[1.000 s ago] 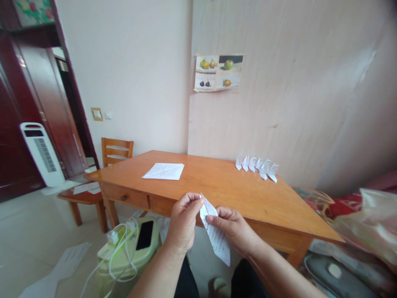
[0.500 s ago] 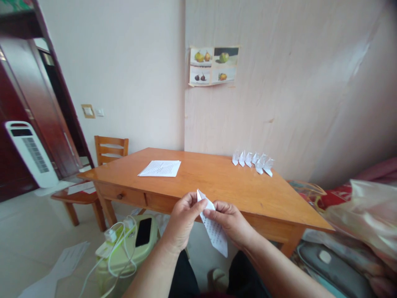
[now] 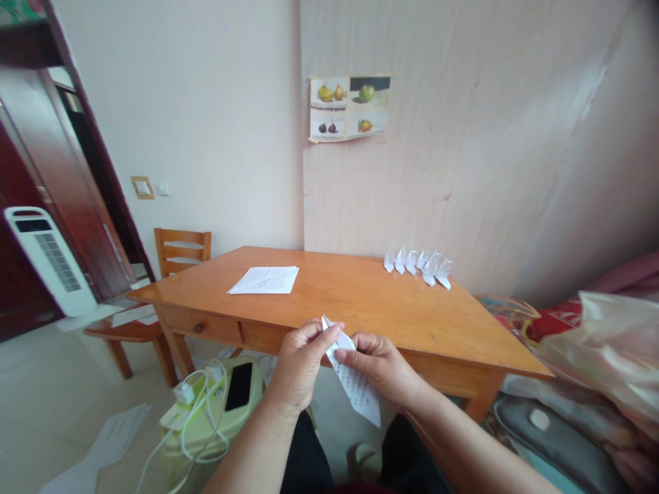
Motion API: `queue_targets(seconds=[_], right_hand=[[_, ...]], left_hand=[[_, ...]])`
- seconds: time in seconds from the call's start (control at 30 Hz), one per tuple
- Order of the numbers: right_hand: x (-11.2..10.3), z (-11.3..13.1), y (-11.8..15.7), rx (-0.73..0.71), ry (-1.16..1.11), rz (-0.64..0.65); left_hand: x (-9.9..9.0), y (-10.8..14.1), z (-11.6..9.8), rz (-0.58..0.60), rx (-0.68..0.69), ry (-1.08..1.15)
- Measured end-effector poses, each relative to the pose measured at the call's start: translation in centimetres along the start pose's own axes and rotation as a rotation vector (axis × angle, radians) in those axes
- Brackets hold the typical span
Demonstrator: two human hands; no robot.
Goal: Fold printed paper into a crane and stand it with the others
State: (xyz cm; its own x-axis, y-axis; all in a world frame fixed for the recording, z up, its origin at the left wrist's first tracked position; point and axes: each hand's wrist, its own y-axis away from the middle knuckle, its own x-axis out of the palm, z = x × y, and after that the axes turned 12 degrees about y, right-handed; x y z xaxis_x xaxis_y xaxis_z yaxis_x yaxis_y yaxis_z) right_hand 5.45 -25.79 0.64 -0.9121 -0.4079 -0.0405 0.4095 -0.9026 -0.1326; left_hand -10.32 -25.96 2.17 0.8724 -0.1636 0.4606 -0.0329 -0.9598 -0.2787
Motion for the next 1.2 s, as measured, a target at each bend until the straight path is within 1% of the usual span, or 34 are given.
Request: queue_targets(seconds=[0.23,0.5,0.7,0.87,1.03,1.2], right_hand=[[0.32,-0.54,-0.11,-0.155,0.085,-0.017],[0.65,-0.23,0.1,-0.242,0.227,-0.085],[0.65,-0.91,0.08,-0.23,0.293,-0.146],[0.75,-0.84,0.08,-0.247,0.296,-0.147],[0.8,-0.63,0.01,-0.246,0.277,-0.129],[0.87,-0.58,0.0,-0.275,0.261,-0.119]], left_hand=[[-0.58,0.07,0.13,0.005,0.01,0.029],[-0.89,0.22,0.07,0.02,0.027,0.067],[-0.89,0.28,-0.08,0.01,0.044,0.083],[-0.86,0.18,-0.28,0.034,0.056,0.067],[-0.83,0.15,-0.41,0.036,0.074,0.069],[-0.86,0.19,-0.34,0.025,0.066,0.093]])
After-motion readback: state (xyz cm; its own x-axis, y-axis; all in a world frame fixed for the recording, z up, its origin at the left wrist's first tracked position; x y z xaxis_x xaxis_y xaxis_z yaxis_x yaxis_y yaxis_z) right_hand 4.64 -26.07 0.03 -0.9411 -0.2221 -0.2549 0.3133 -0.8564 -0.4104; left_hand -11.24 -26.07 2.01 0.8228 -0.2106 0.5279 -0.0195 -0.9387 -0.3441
